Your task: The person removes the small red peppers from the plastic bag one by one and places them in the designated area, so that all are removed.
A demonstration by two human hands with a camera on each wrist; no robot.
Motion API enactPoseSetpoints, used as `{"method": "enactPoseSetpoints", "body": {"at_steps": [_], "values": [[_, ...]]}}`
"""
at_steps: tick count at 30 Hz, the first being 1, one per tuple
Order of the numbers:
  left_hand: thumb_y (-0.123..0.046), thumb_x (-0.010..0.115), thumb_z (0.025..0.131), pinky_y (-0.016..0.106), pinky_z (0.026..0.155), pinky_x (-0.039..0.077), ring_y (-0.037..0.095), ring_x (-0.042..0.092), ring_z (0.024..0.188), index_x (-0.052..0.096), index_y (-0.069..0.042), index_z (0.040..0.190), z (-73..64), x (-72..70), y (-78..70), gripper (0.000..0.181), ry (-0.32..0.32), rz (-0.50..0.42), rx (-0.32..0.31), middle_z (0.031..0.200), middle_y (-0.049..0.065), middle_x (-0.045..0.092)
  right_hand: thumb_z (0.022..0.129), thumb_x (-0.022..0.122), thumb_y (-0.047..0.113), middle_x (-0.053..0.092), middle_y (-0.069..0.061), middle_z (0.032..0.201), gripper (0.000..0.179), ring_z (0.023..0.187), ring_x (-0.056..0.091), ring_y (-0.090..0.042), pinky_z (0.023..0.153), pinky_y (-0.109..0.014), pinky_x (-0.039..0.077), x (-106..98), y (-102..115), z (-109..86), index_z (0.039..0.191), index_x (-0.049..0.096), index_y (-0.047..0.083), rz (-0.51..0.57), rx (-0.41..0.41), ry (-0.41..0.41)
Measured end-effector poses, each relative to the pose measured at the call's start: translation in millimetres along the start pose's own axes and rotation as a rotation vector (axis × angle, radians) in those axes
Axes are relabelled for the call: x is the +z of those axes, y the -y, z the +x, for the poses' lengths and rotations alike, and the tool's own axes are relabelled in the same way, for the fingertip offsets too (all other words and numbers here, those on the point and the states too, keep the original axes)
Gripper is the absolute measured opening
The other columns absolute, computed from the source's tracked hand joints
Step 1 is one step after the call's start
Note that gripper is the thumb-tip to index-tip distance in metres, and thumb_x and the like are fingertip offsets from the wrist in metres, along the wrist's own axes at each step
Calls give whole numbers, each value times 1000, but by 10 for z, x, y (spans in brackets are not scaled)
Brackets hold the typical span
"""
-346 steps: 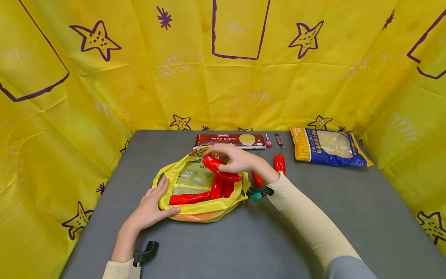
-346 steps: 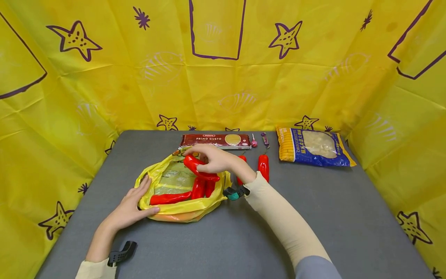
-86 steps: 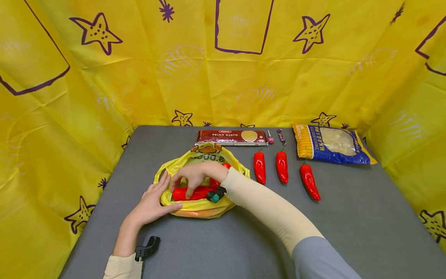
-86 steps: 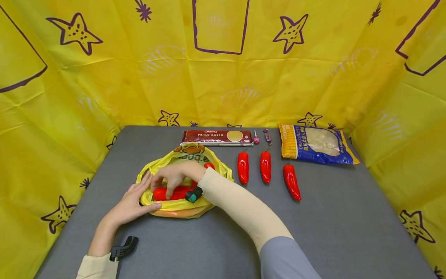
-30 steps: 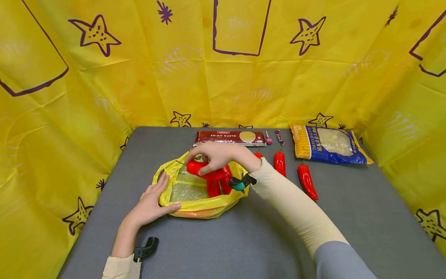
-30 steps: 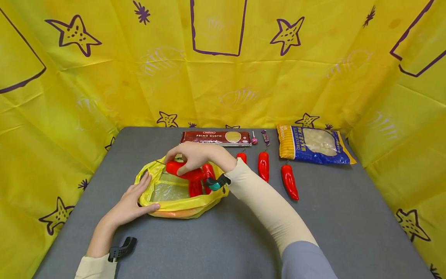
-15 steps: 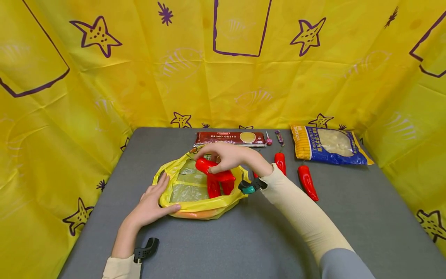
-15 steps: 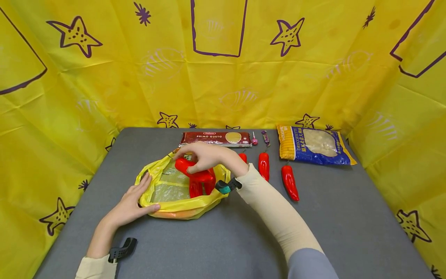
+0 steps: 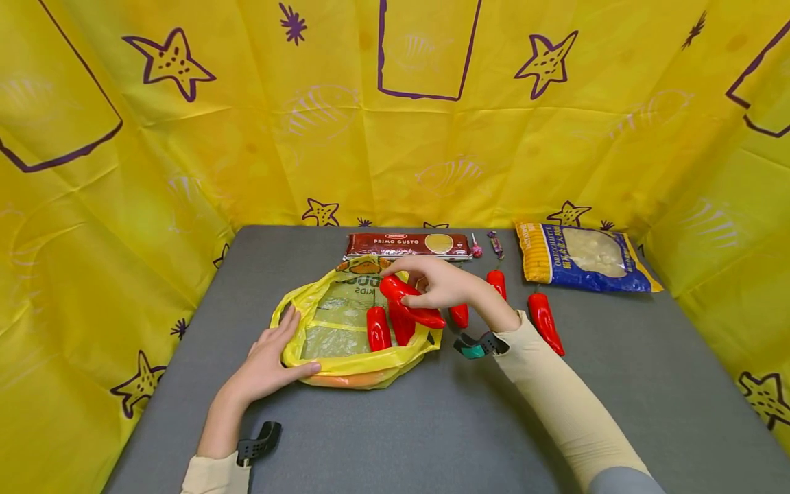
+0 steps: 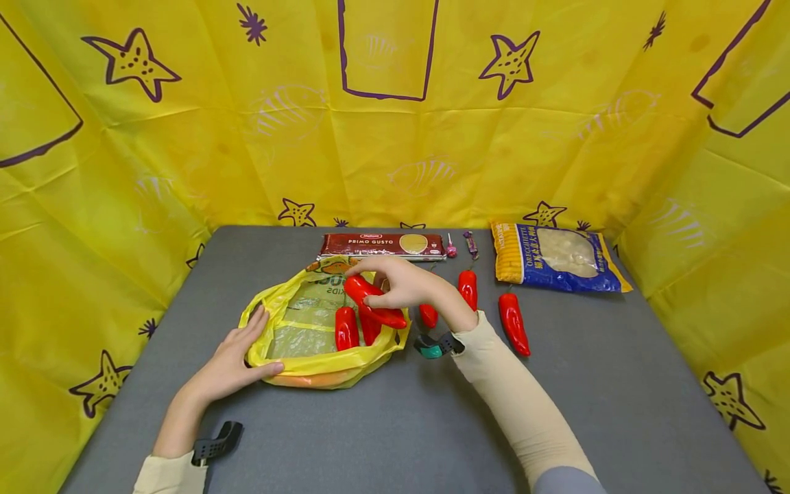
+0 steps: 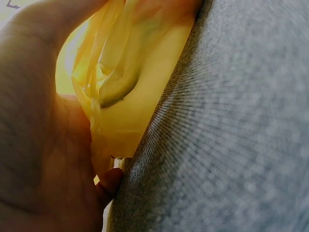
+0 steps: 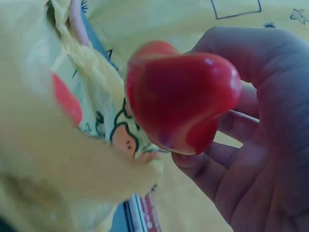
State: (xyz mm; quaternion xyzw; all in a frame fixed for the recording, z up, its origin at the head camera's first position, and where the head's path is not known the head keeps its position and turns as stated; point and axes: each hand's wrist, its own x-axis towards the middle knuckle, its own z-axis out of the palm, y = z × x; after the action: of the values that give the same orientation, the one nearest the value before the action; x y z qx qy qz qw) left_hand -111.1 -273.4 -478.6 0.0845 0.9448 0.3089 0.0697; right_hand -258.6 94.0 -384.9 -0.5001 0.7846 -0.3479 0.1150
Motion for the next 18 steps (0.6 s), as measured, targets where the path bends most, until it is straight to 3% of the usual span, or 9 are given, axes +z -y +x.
{"method": "enactPoseSetpoints", "body": {"at_steps": [5,9,14,18], "values": [[-61,78,88,74,114,21,45,26,151,19,-5,169,6,2,3,115,1,-2,5,179,12,6,90,76,12,67,-7,130,52,64,52,-17,62,-32,51,12,-63,-251,140,65,5,-23,1,-90],[-60,79,88,74,113,21,46,26,151,19,-5,170,11,2,6,115,2,-3,5,179,12,6,90,78,13,67,-6,134,53,66,56,-24,62,-35,51,17,-90,-460,140,65,6,-44,49,-163],[-62,78,88,75,113,21,46,25,151,18,-6,170,14,10,16,116,7,-2,-2,179,12,5,90,80,14,67,-5,137,54,81,59,-18,65,-37,55,42,-105,-728,142,65,10,-46,116,-228],[-62,79,88,75,113,20,46,26,151,18,-6,170,21,7,19,116,7,-1,-1,179,12,5,91,81,14,68,-6,128,53,77,58,-17,64,-35,54,85,-138,-951,142,65,9,-31,146,-275]]}}
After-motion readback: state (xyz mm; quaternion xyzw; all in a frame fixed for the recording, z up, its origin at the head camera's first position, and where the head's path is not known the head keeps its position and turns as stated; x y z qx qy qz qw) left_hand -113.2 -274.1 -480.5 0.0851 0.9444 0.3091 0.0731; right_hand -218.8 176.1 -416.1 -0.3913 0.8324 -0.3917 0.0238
